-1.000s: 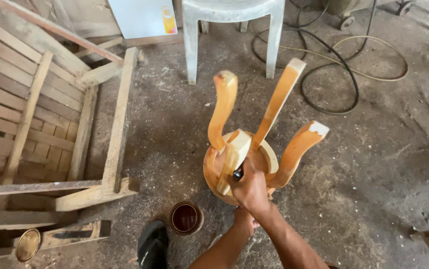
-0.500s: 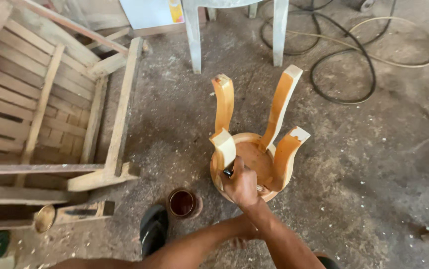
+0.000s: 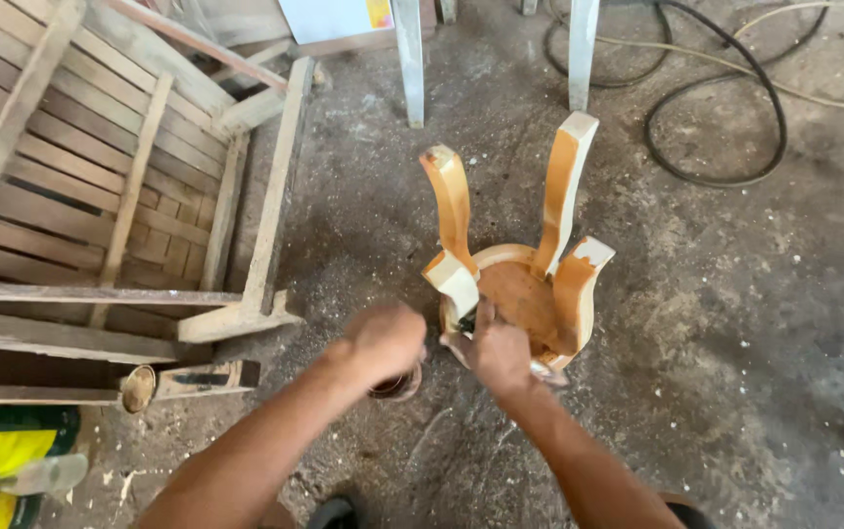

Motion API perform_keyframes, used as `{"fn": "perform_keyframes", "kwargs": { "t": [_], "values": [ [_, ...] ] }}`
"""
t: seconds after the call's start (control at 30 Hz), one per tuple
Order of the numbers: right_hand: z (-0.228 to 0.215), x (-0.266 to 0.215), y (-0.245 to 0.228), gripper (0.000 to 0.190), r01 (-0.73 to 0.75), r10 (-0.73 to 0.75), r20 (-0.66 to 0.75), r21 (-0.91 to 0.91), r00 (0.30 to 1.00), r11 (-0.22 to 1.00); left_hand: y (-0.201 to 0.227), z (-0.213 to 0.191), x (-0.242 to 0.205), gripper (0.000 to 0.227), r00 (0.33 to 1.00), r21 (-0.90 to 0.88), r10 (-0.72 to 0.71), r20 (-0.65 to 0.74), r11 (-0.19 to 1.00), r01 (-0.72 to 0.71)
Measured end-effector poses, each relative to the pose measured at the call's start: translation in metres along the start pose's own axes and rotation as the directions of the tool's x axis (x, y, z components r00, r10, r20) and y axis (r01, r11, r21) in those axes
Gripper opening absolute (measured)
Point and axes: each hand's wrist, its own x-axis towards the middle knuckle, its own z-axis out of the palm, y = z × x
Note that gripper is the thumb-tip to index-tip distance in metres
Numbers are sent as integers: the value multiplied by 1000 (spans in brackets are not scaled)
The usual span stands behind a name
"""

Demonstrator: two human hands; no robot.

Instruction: The person stains a small wooden stool with a brush. They apply the stain to the top surface and the four curved legs, eventually flipping the stool upside down to coat the lower frame and undersides.

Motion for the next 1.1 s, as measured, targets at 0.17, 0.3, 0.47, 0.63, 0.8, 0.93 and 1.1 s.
{"fn": "perform_keyframes", "kwargs": {
  "t": [0.17, 0.3, 0.47, 0.63, 0.8, 0.93, 1.1],
  "values": [
    [-5, -14, 11, 65, -49, 172, 399, -301, 901, 952, -62, -19, 3, 45, 915, -210, -182, -359, 971, 111],
    [11, -38, 16, 26, 177, -79, 489, -157, 868, 972, -112, 10, 21, 45, 475, -189, -108, -873, 974, -126],
    [14, -40, -32, 21, 130, 40, 665, -204, 746, 970, -146, 35, 66, 45, 718, -495, -211, -663, 844, -208],
    [16, -34, -90, 18, -149, 112, 429, 54, 896, 987, -146, 53, 96, 42, 555, -419, -99, -826, 766, -487],
    [42, -29, -131, 20, -84, 56, 177, 156, 983, 984, -151, 60, 100, 40, 604, -439, -58, -795, 742, -507],
    [78, -23, -144, 23, -254, 232, 175, 116, 957, 960, -159, 57, 97, 39, 590, -453, -80, -804, 724, -520],
    [132, -28, -123, 27, -331, 338, 199, -65, 920, 941, -163, 56, 97, 40, 616, -481, -87, -783, 712, -511]
  ]
}}
